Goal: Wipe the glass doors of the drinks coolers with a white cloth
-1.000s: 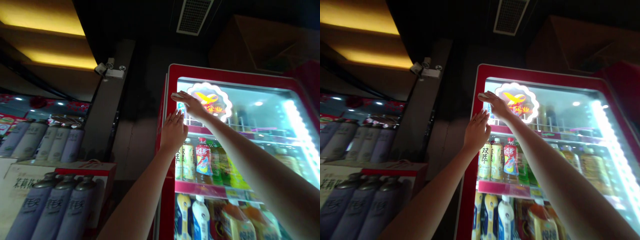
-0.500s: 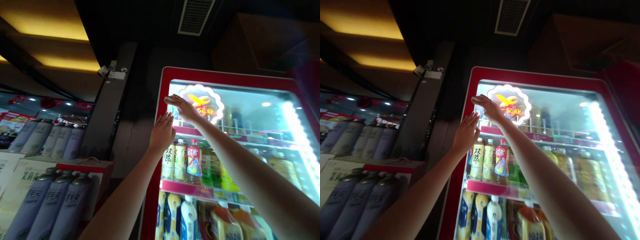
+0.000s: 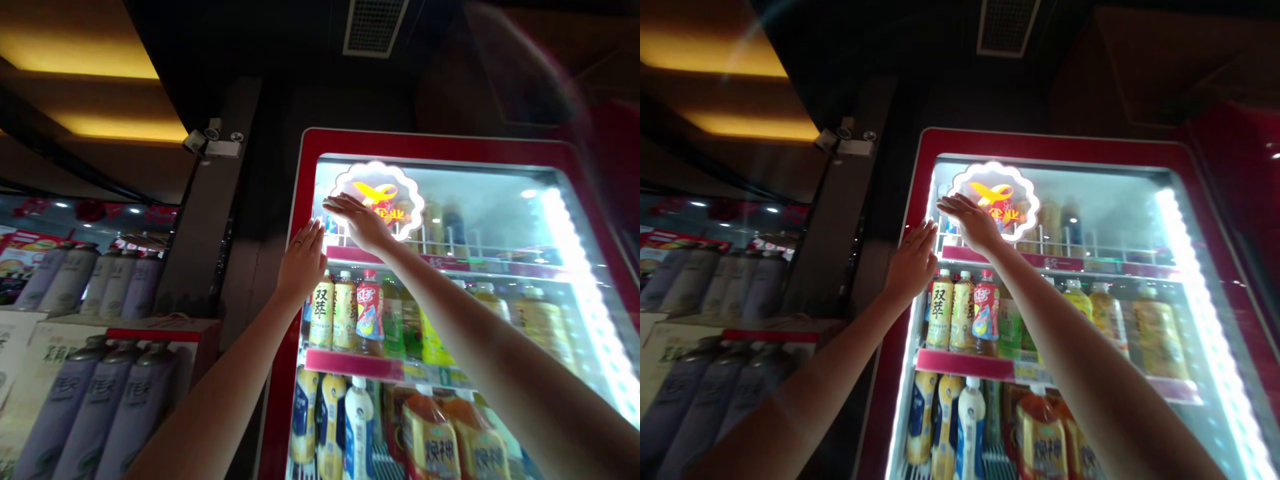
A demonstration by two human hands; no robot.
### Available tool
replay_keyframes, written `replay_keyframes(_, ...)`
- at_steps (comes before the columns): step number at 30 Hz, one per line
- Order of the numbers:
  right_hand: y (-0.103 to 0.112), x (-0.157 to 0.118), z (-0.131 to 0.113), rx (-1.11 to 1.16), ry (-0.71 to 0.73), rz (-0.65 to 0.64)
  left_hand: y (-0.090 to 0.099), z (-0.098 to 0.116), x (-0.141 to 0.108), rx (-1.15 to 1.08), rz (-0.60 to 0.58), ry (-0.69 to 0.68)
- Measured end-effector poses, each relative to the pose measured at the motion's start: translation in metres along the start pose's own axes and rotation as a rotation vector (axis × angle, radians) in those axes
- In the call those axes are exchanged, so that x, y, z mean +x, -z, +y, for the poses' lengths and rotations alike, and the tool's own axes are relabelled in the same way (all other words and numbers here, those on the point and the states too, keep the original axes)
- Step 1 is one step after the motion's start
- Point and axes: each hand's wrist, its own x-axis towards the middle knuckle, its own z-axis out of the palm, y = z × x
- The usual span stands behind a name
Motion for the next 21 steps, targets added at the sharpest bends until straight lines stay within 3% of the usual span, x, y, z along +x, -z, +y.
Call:
replay_keyframes(4, 0.001, 0.012, 0.011, -0.017, -0.094, 0.07, 0.002, 0.002, -0.002, -0.001, -0.026, 0.005)
replay_keyframes(7, -0.003, 0.014, 0.009, 0.0, -0.083, 0.109, 0.005, 0.003, -0.002, 0.006, -0.039, 0.006)
replay_keyframes(11, 0.004, -0.01, 0.006, 0.032, -0.015, 0.036, 0.008, 0.003, -0.002, -0.008, -0.039, 0.01)
replay_keyframes(15, 0.022, -0.035, 0.02, 0.032, -0.044, 0.015, 0.007, 0.003, -0.002, -0.02, -0.037, 0.026)
replay_keyframes(21, 0.021, -0.028, 0.035, 0.015, -0.123, 0.108, 0.006, 0.004, -0.002, -0.013, -0.042, 0.021)
